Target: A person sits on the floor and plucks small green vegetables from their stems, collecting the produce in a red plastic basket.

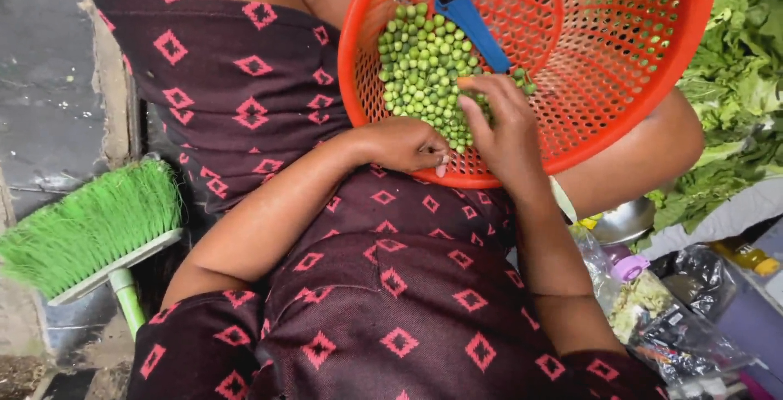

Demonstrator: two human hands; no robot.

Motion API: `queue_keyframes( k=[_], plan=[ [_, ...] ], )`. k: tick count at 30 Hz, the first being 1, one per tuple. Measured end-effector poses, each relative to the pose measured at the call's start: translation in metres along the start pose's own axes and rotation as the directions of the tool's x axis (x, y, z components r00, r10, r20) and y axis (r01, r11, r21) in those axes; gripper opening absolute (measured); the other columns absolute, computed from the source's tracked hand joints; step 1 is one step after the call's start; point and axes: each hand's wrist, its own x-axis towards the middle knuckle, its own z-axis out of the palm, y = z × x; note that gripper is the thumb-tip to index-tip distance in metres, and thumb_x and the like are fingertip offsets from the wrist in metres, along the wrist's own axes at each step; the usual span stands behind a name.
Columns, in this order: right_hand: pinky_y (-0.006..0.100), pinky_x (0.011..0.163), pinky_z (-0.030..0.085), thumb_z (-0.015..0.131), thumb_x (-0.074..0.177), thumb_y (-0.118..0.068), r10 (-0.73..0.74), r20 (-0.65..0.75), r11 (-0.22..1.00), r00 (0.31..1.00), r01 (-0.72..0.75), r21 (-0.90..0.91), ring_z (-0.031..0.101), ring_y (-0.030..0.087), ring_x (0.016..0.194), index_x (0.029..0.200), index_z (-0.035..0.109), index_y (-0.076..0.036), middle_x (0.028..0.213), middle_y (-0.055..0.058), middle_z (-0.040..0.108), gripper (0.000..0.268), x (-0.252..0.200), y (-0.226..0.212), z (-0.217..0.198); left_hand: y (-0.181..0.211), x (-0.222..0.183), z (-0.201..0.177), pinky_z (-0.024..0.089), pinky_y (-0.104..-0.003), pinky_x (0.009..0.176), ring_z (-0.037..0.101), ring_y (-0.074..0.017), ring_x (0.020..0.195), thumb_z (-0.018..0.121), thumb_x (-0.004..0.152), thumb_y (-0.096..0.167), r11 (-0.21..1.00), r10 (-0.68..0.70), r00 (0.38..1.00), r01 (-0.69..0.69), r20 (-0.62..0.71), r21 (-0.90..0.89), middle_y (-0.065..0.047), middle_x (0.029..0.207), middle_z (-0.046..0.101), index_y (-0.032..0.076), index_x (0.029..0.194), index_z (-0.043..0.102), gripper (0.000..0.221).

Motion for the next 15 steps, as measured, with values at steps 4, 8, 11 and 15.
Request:
queue_keyframes(
  k=[4,8,11,15],
  plan=[
    [0.044,0.091,0.050,0.078,0.097,-0.022,-0.125,0.021,0.953,0.992,0.126,-0.276,0.061,0.028,0.106,0.123,0.067,-0.013,0.107,0.005,0.061,0.030,0.019,0.027,0.045,0.001,0.000,0.002,0.051,-0.038,0.064,0.065,-0.0259,0.059,0.052,0.099,0.031,0.998,-0.033,0.999,0.033,0.015,0.047,-0.003,0.058,0.069,0.017,0.094,0.074,0.027],
    [0.044,0.086,0.053,0.081,0.096,-0.021,-0.100,-0.001,0.976,0.995,0.098,-0.193,0.065,0.031,0.096,0.115,0.071,-0.012,0.098,0.006,0.062,0.023,0.020,0.035,0.036,0.008,-0.007,-0.002,0.052,-0.039,0.068,0.067,-0.0256,0.062,0.050,0.100,0.028,0.999,-0.033,0.999,0.033,-0.002,0.027,-0.003,0.058,0.069,0.018,0.096,0.074,0.026],
    [0.044,0.090,0.053,0.078,0.100,-0.019,-0.074,-0.017,0.995,0.997,0.073,-0.072,0.068,0.033,0.103,0.112,0.075,-0.007,0.106,0.009,0.070,0.017,0.010,0.031,0.016,0.003,-0.005,-0.001,0.054,-0.041,0.070,0.067,-0.0295,0.064,0.047,0.100,0.029,0.998,-0.060,0.998,0.060,-0.015,0.036,-0.006,0.060,0.069,0.024,0.100,0.076,0.030],
    [0.041,0.080,0.053,0.073,0.103,-0.011,0.036,-0.020,0.995,0.999,-0.034,0.092,0.069,0.029,0.092,0.112,0.078,-0.008,0.098,0.011,0.070,0.011,-0.003,0.002,-0.013,0.001,-0.004,0.001,0.055,-0.040,0.070,0.067,-0.0271,0.061,0.043,0.102,0.029,0.997,-0.077,0.997,0.078,-0.028,0.023,-0.004,0.057,0.068,0.024,0.101,0.076,0.034]
  ],
)
